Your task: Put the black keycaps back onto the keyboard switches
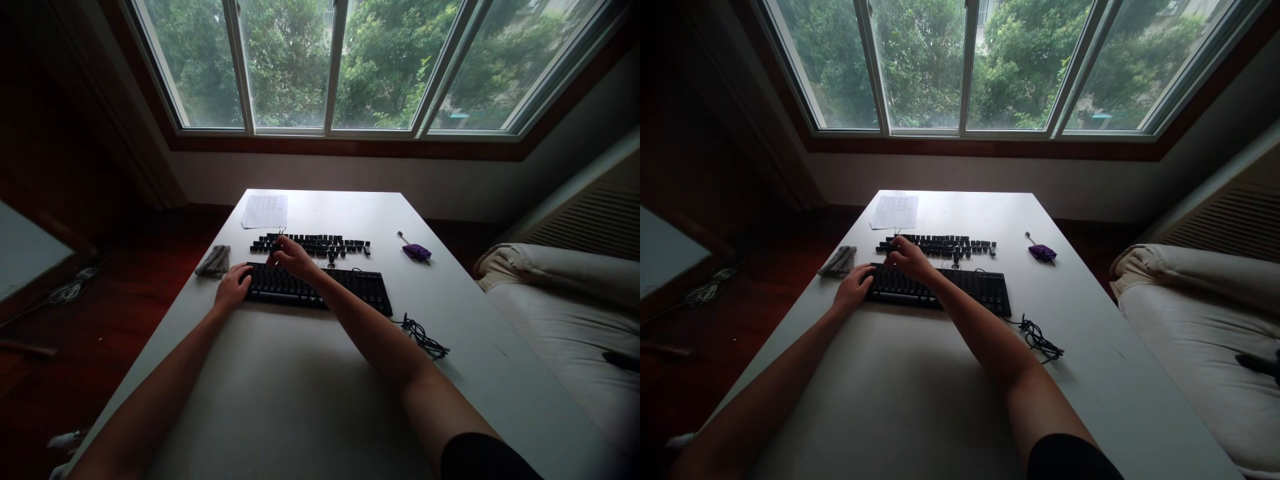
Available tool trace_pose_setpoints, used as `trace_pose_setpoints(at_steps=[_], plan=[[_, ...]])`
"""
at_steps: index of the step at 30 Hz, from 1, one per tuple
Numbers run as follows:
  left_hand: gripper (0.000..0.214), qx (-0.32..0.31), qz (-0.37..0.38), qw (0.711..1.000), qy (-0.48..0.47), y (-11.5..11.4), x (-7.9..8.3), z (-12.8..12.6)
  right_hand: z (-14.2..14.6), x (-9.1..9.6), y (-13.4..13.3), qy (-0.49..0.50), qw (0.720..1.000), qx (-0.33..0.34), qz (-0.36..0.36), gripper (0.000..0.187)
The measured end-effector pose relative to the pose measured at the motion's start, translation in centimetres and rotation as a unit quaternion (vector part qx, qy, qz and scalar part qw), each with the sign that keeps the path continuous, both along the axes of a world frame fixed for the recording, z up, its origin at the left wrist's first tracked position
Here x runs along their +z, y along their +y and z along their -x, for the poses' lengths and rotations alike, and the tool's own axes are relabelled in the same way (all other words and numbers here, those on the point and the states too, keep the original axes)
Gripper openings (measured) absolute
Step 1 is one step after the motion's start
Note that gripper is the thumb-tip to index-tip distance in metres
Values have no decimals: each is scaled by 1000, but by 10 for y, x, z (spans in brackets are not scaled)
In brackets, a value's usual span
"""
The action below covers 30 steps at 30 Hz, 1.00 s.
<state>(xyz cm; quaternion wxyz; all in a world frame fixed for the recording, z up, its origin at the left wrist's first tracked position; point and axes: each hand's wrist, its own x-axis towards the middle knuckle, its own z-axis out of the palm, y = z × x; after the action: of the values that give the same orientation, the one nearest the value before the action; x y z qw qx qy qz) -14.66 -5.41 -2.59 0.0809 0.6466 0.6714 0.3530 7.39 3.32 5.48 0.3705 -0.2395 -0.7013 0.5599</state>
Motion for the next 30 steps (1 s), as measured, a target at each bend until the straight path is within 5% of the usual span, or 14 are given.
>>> trace_pose_setpoints(at_steps=[4,8,14,19,24,30], plan=[[35,-17,27,996,-80,-1,1,18,19,6,-10,6,999,33,1,12],[33,3,31,998,-54,-6,5,28,44,8,-16,34,997,54,40,10],[33,-114,96,988,-44,-11,16,46,57,-5,-18,-7,999,-15,35,17],[31,-187,112,974,-65,-12,19,54,46,-28,-11,-11,999,14,52,22],[29,-185,105,974,-74,-12,12,54,40,-35,-8,40,992,56,104,27],[19,-144,76,983,-80,-13,7,43,53,-36,-18,59,998,15,13,24]])
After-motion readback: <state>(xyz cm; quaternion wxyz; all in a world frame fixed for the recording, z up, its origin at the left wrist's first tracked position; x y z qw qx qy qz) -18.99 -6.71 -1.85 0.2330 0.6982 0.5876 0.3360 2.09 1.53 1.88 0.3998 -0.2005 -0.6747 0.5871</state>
